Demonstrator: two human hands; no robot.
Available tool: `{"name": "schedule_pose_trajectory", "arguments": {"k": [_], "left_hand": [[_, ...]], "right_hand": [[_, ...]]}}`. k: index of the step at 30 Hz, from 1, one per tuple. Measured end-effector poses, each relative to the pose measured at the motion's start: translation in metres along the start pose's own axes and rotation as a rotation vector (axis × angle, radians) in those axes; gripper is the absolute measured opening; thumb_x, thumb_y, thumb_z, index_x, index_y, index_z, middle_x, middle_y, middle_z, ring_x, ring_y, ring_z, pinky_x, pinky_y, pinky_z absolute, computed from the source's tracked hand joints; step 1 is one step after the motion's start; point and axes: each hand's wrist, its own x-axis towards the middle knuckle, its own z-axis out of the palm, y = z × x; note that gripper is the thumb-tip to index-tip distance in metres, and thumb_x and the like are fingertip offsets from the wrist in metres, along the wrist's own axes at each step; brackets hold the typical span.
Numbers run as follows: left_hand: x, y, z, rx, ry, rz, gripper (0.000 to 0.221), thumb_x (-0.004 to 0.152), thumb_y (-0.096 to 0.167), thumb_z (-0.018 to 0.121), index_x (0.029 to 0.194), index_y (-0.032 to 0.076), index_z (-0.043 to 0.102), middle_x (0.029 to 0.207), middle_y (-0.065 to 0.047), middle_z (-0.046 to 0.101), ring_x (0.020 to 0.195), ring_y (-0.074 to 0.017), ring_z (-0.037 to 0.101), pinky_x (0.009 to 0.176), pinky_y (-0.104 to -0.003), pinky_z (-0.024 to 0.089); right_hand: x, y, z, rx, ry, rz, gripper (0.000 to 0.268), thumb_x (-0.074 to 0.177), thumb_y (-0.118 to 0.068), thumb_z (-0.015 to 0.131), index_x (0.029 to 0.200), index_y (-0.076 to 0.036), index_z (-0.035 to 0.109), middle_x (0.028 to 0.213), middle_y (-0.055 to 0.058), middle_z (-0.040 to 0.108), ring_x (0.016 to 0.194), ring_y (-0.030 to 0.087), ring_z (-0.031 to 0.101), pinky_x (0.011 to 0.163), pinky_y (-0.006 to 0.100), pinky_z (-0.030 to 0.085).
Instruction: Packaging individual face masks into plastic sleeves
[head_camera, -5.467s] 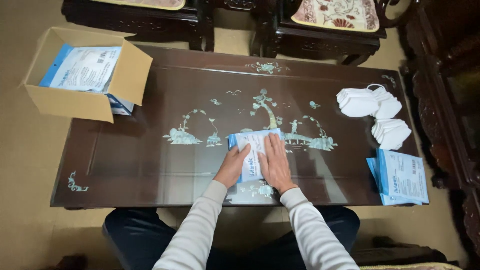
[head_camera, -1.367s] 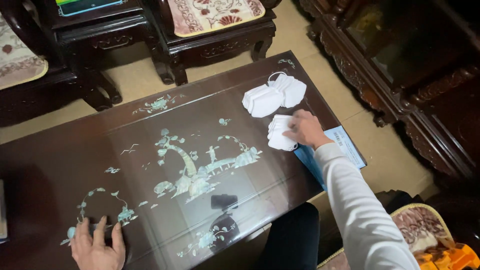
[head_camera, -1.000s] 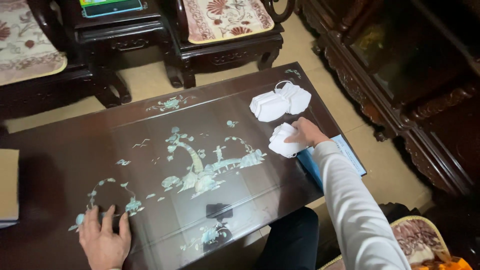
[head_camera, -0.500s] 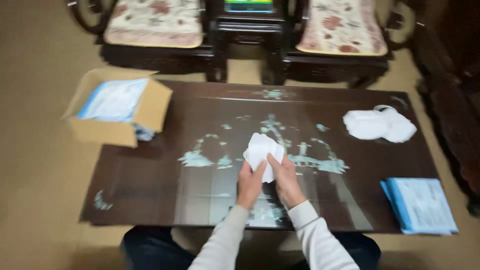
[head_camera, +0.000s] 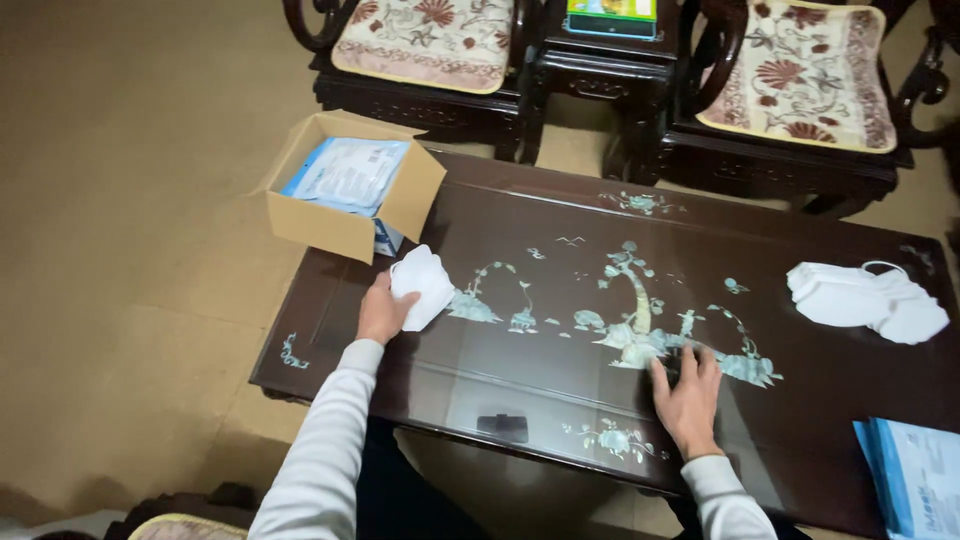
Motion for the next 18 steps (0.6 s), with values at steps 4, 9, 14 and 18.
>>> {"name": "schedule_pose_trajectory", "arguments": {"k": [4, 9, 14, 18], "left_hand": [[-0.028, 0.016, -0.003, 0.557, 0.357, 0.192, 0.072, 0.069, 0.057, 0.087, 0.118, 0.008, 0.067, 0.109, -0.014, 0.059, 0.096, -0.0391, 0.059, 0.074, -0.053, 0.048], [-0.037, 0.017, 0.001, 0.438, 0.317, 0.139, 0.055, 0.078, 0.049, 0.085, 0.11, 0.007, 0.069, 0.106, -0.016, 0.064, 0.096, -0.0407, 0.062, 0.079, -0.053, 0.048], [-0.03, 0.014, 0.002, 0.383, 0.288, 0.037, 0.07, 0.071, 0.051, 0.088, 0.124, 0.011, 0.068, 0.109, -0.016, 0.066, 0.106, -0.0397, 0.061, 0.086, -0.053, 0.045], [-0.027, 0.012, 0.009, 0.315, 0.29, 0.119, 0.053, 0.074, 0.037, 0.087, 0.119, 0.012, 0.072, 0.106, -0.012, 0.067, 0.104, -0.0374, 0.062, 0.087, -0.051, 0.044]], "right_hand": [[-0.01, 0.011, 0.015, -0.124, 0.003, -0.013, 0.074, 0.099, -0.056, 0.048, 0.147, 0.0, 0.053, 0.16, 0.029, 0.035, 0.154, 0.044, 0.025, 0.126, 0.058, 0.016], [-0.011, 0.005, 0.011, -0.104, -0.001, -0.002, 0.074, 0.099, -0.055, 0.049, 0.147, 0.0, 0.053, 0.159, 0.032, 0.036, 0.153, 0.046, 0.025, 0.126, 0.058, 0.015], [-0.012, 0.004, 0.011, -0.093, 0.039, -0.03, 0.071, 0.099, -0.053, 0.051, 0.145, 0.001, 0.055, 0.156, 0.03, 0.04, 0.151, 0.047, 0.029, 0.125, 0.061, 0.019], [-0.01, 0.009, 0.016, -0.107, 0.088, -0.058, 0.07, 0.097, -0.052, 0.055, 0.142, 0.002, 0.059, 0.155, 0.031, 0.042, 0.15, 0.047, 0.033, 0.124, 0.062, 0.022]]}}
